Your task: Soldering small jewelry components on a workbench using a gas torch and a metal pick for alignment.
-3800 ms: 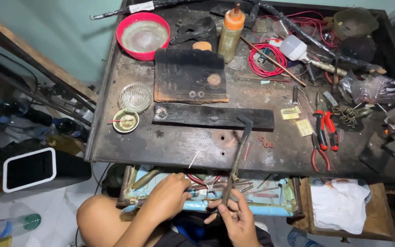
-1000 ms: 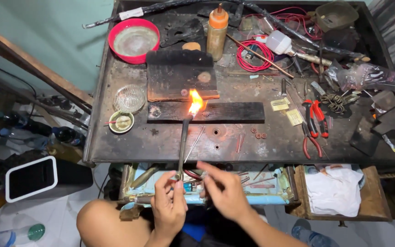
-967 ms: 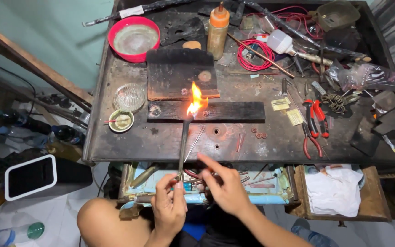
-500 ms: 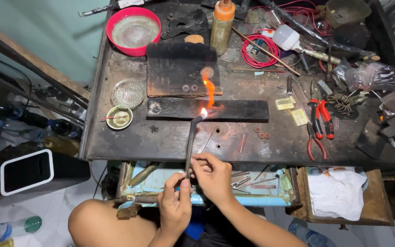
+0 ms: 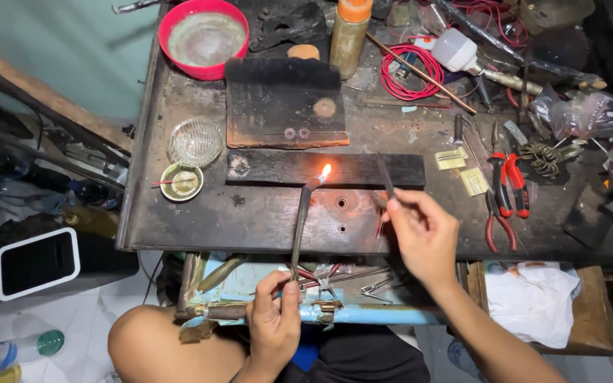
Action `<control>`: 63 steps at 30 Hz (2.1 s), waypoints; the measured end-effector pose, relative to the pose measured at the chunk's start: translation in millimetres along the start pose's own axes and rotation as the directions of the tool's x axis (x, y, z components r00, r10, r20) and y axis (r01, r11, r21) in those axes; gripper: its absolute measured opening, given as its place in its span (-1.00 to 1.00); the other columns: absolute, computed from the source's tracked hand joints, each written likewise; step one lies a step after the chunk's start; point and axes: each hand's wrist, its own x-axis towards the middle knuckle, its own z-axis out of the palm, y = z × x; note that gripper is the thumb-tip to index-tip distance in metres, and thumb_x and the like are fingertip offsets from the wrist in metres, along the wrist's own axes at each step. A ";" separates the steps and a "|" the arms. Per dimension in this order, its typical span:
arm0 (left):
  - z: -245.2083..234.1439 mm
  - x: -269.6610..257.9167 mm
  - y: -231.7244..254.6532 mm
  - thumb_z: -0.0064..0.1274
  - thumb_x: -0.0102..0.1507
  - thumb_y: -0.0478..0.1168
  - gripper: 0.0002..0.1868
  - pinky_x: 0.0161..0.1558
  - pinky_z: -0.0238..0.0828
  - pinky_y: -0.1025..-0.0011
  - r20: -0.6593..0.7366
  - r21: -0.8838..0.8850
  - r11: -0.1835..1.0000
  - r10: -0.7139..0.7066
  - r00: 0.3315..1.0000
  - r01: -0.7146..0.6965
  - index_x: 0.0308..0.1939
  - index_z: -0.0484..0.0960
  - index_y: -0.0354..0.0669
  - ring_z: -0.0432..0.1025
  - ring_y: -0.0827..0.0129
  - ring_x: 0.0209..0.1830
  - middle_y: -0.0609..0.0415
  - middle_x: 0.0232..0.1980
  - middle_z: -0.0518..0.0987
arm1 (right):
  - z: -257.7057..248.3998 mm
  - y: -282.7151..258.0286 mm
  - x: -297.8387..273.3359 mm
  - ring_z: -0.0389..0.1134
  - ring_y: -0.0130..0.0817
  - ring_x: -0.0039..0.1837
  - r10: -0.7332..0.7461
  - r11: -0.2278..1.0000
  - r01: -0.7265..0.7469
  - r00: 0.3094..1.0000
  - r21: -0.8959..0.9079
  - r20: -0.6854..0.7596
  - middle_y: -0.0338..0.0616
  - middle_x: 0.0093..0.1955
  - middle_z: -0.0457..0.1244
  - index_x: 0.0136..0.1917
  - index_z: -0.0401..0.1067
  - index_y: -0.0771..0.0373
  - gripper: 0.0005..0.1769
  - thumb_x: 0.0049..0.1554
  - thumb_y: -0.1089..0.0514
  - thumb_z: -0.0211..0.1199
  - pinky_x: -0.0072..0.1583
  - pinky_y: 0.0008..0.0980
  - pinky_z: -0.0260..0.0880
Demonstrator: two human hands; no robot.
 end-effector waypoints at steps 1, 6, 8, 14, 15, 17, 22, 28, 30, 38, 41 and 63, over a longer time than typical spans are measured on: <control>0.6 -0.1 0.0 -0.05 0.39 -0.18 -0.76 -0.47 0.47 0.50 -0.002 0.000 1.000 -0.003 1.000 0.003 0.09 0.48 -0.19 0.44 0.46 -0.49 0.05 -0.42 0.55 | 5.7 0.0 3.6 0.41 -0.57 -0.20 0.001 1.000 -0.001 1.000 -0.001 0.003 -0.15 -0.25 0.43 0.08 0.51 0.33 -0.84 0.25 0.24 0.25 -0.07 -0.57 0.45; 2.3 0.9 -1.3 -0.03 0.38 -0.14 -0.73 -0.48 0.41 0.49 -0.013 0.003 0.997 -0.072 0.997 0.072 0.09 0.50 -0.18 0.43 0.46 -0.54 0.07 -0.44 0.56 | 28.2 2.3 8.6 0.45 -0.34 -0.03 -0.289 0.948 0.257 0.941 -0.187 -0.176 -0.05 -0.03 0.45 0.08 0.61 0.32 -0.86 0.23 0.33 0.35 0.03 -0.43 0.41; 1.9 3.5 1.7 -0.07 0.39 -0.16 -0.75 -0.56 0.34 0.51 -0.004 -0.031 0.997 -0.064 0.998 0.064 0.09 0.48 -0.19 0.37 0.50 -0.63 0.08 -0.47 0.54 | 30.5 10.0 0.7 0.44 -0.34 -0.08 -0.331 0.936 0.300 0.928 -0.182 -0.171 -0.05 -0.08 0.43 0.11 0.59 0.32 -0.82 0.22 0.39 0.33 0.02 -0.41 0.44; 3.7 2.7 1.2 -0.11 0.41 -0.23 -0.78 -0.66 0.28 0.57 0.005 -0.101 0.994 -0.051 0.999 0.051 0.10 0.48 -0.20 0.30 0.56 -0.76 0.09 -0.46 0.54 | 33.5 17.3 -12.1 0.45 -0.32 -0.11 -0.417 0.901 0.388 0.898 -0.192 -0.141 -0.03 -0.12 0.42 0.13 0.57 0.32 -0.76 0.19 0.46 0.32 0.02 -0.40 0.53; 4.1 3.6 0.8 -0.11 0.40 -0.24 -0.78 -0.65 0.27 0.57 -0.006 -0.106 0.994 -0.041 0.999 0.040 0.10 0.48 -0.20 0.29 0.56 -0.76 0.09 -0.46 0.54 | 35.1 17.1 -11.2 0.45 -0.33 -0.11 -0.430 0.894 0.400 0.893 -0.202 -0.136 -0.06 -0.13 0.42 0.13 0.57 0.30 -0.76 0.20 0.45 0.32 0.02 -0.40 0.52; 3.0 4.1 1.6 -0.12 0.41 -0.23 -0.78 -0.64 0.28 0.57 0.000 -0.092 0.995 -0.035 0.999 0.035 0.10 0.48 -0.20 0.29 0.57 -0.75 0.10 -0.46 0.54 | 37.2 19.3 -11.8 0.45 -0.33 -0.11 -0.434 0.892 0.403 0.891 -0.206 -0.135 -0.05 -0.12 0.42 0.13 0.57 0.30 -0.76 0.20 0.45 0.33 0.03 -0.41 0.52; 2.7 3.6 1.3 -0.11 0.40 -0.20 -0.78 -0.66 0.28 0.57 0.002 -0.056 0.997 -0.054 0.999 0.054 0.08 0.48 -0.17 0.31 0.58 -0.77 0.14 -0.50 0.52 | 40.8 21.8 -12.0 0.44 -0.34 -0.11 -0.438 0.887 0.403 0.889 -0.225 -0.133 -0.07 -0.12 0.42 0.12 0.58 0.28 -0.77 0.20 0.43 0.33 0.02 -0.42 0.52; 4.4 2.6 -1.0 -0.07 0.39 -0.21 -0.78 -0.55 0.33 0.54 -0.016 -0.050 0.999 -0.018 1.000 0.017 0.07 0.47 -0.23 0.33 0.54 -0.67 0.11 -0.51 0.49 | 42.8 25.6 -12.5 0.44 -0.31 -0.10 -0.454 0.879 0.414 0.878 -0.237 -0.149 -0.03 -0.10 0.42 0.11 0.58 0.33 -0.77 0.18 0.45 0.35 0.01 -0.43 0.54; 4.3 1.7 -2.7 -0.07 0.39 -0.18 -0.75 -0.51 0.38 0.53 -0.017 -0.033 0.999 -0.042 0.999 0.042 0.08 0.48 -0.21 0.38 0.52 -0.63 0.10 -0.49 0.53 | 43.3 27.7 -12.8 0.44 -0.30 -0.11 -0.469 0.869 0.427 0.872 -0.249 -0.142 0.00 -0.08 0.42 0.13 0.57 0.33 -0.74 0.17 0.46 0.36 -0.02 -0.44 0.54; 3.8 4.4 2.3 -0.11 0.40 -0.19 -0.77 -0.62 0.32 0.56 -0.004 -0.070 0.995 -0.071 0.997 0.071 0.09 0.49 -0.17 0.33 0.55 -0.71 0.12 -0.47 0.55 | 44.7 23.3 -11.5 0.44 -0.31 -0.11 -0.477 0.863 0.428 0.866 -0.269 -0.151 -0.02 -0.10 0.42 0.10 0.59 0.34 -0.77 0.17 0.45 0.36 -0.02 -0.43 0.53; 3.7 3.0 1.6 -0.11 0.40 -0.19 -0.77 -0.63 0.32 0.55 0.001 -0.074 0.994 -0.080 0.997 0.080 0.10 0.49 -0.17 0.33 0.55 -0.72 0.11 -0.46 0.55 | 45.0 22.1 -12.0 0.43 -0.31 -0.12 -0.475 0.864 0.428 0.868 -0.263 -0.146 -0.03 -0.12 0.42 0.11 0.58 0.34 -0.77 0.18 0.47 0.34 -0.02 -0.42 0.52; 3.8 2.1 3.4 -0.12 0.40 -0.22 -0.78 -0.64 0.29 0.58 -0.019 -0.085 0.994 -0.063 0.998 0.061 0.09 0.48 -0.19 0.30 0.56 -0.73 0.10 -0.47 0.53 | 45.2 22.7 -12.8 0.44 -0.32 -0.12 -0.467 0.869 0.418 0.870 -0.266 -0.159 -0.03 -0.12 0.42 0.12 0.58 0.31 -0.78 0.20 0.43 0.35 -0.03 -0.41 0.51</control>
